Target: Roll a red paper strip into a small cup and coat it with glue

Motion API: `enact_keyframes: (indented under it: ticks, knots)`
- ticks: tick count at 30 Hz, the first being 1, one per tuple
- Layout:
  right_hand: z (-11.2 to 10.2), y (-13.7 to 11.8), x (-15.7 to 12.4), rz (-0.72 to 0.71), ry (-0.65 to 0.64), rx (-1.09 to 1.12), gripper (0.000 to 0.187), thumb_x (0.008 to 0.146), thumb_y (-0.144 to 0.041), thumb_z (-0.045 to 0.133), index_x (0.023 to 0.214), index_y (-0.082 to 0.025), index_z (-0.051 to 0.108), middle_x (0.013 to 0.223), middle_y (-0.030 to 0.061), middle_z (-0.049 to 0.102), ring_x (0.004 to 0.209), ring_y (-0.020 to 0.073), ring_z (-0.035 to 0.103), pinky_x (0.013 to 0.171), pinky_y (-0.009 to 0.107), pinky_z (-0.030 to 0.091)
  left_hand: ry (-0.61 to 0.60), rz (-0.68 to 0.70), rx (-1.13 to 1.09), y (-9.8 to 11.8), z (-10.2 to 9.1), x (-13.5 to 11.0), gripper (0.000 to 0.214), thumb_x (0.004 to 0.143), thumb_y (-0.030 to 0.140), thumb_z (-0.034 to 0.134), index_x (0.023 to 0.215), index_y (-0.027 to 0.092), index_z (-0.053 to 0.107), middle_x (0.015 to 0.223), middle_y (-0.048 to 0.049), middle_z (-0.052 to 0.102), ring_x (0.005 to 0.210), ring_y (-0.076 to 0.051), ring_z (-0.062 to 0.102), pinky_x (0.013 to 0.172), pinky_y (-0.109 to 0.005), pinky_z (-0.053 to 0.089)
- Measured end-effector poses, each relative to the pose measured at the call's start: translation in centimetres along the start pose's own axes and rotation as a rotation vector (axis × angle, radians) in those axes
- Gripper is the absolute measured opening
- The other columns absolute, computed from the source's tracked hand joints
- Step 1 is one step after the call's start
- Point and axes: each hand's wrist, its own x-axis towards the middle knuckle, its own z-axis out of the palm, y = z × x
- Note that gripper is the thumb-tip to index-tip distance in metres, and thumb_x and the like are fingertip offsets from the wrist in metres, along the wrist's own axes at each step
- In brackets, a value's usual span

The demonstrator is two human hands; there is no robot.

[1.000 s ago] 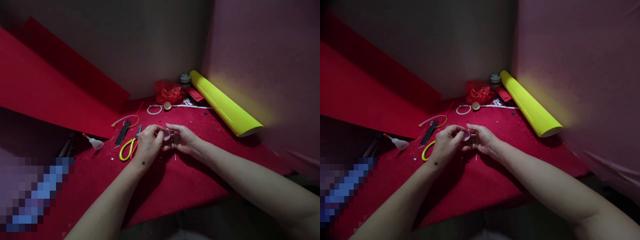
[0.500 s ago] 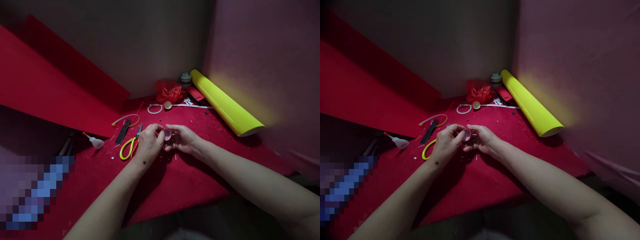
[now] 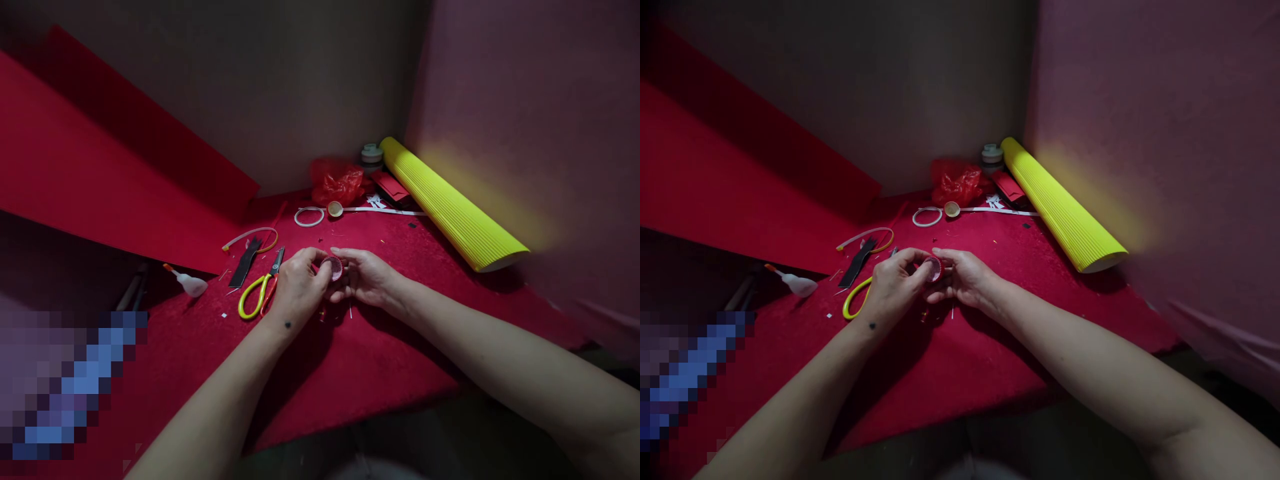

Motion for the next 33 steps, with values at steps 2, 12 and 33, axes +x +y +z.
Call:
enact_keyframes:
  ticks: [2,12,33]
  knots:
    - [-0.05,0.05,0.04,0.009,-0.007,-0.002,0.033,0.092,-0.033,0.044,0.071,-0.014,0.060,0.056,0.0029,0.058,0.048,0.0139,0.055,0.047,0.027,0.050,-0.007,0.003,-0.005,-0.02,-0.01,0.01,0.013,0.079,0.019,0.056,0.080,0.016,0.069,0.075,-0.0037,0.070,0.066,-0.014,0.061,0.062,-0.025,0.045]
    - [0.04,-0.07,0.14,0.014,0.012,0.021,0.032,0.094,-0.029,0.039,0.074,-0.014,0.060,0.058,0.0032,0.059,0.050,0.0136,0.056,0.046,0.026,0.052,-0.021,-0.012,0.015,-0.11,-0.01,0.04,0.015,0.080,0.019,0.055,0.082,0.015,0.070,0.077,-0.0053,0.072,0.068,-0.016,0.063,0.064,-0.026,0.046]
    - [-0.08,-0.04,0.26,0.014,0.029,0.005,0.036,0.095,-0.026,0.034,0.072,-0.014,0.059,0.057,0.0041,0.061,0.050,0.0140,0.057,0.048,0.027,0.054,-0.032,-0.056,0.013,0.40,-0.16,-0.14,0.014,0.079,0.021,0.056,0.078,0.015,0.069,0.071,-0.0040,0.069,0.062,-0.013,0.059,0.059,-0.024,0.040]
